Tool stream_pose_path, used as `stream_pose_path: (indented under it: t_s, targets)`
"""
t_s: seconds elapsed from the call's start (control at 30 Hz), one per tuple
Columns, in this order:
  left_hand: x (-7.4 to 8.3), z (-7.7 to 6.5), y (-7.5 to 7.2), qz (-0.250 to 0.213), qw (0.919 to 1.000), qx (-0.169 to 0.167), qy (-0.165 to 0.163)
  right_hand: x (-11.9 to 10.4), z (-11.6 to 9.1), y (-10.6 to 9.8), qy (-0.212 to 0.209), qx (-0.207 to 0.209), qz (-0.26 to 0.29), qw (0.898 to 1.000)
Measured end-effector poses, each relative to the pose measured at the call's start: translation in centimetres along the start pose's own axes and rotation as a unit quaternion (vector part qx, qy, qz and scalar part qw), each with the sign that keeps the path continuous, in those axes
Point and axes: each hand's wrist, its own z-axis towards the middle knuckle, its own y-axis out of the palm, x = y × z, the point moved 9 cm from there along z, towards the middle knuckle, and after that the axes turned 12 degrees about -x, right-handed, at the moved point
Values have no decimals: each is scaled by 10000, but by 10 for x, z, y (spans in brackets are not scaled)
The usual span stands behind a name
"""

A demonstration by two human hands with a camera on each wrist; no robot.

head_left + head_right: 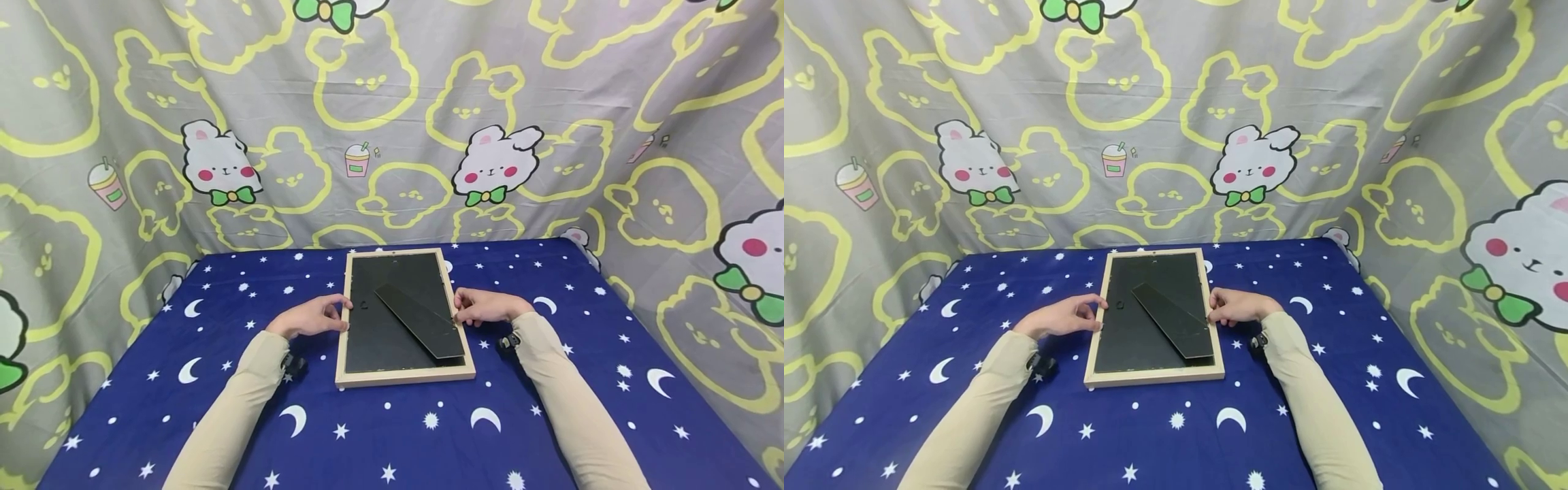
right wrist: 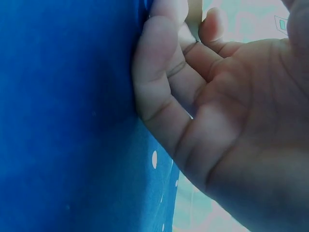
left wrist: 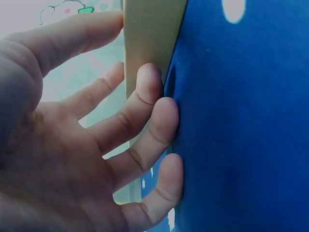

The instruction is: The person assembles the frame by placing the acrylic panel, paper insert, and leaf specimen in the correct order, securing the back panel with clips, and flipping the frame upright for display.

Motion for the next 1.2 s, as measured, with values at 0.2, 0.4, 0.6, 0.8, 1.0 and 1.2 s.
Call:
stream_pose_path:
  t_s: [0.2,0.4,0.6,0.8,1.0,1.2]
  targets:
    - [5,2,0,15,10000,30,73,0,0,0,-33,-18,12,10000]
    - [5,4,0,85,9999,113,-42,-2,-1,0,-17,-17,-7,10000]
    - [3,5,-1,48,9997,153,-184,-3,-1,1,35,-11,28,10000]
    - [6,5,0,-29,9996,163,-218,-4,-1,-1,35,20,-57,10000]
    - [7,6,1,-71,9995,182,-265,-4,-2,-1,35,44,-50,10000]
    - [4,4,4,-166,9993,175,-272,-4,-2,2,36,69,-19,10000]
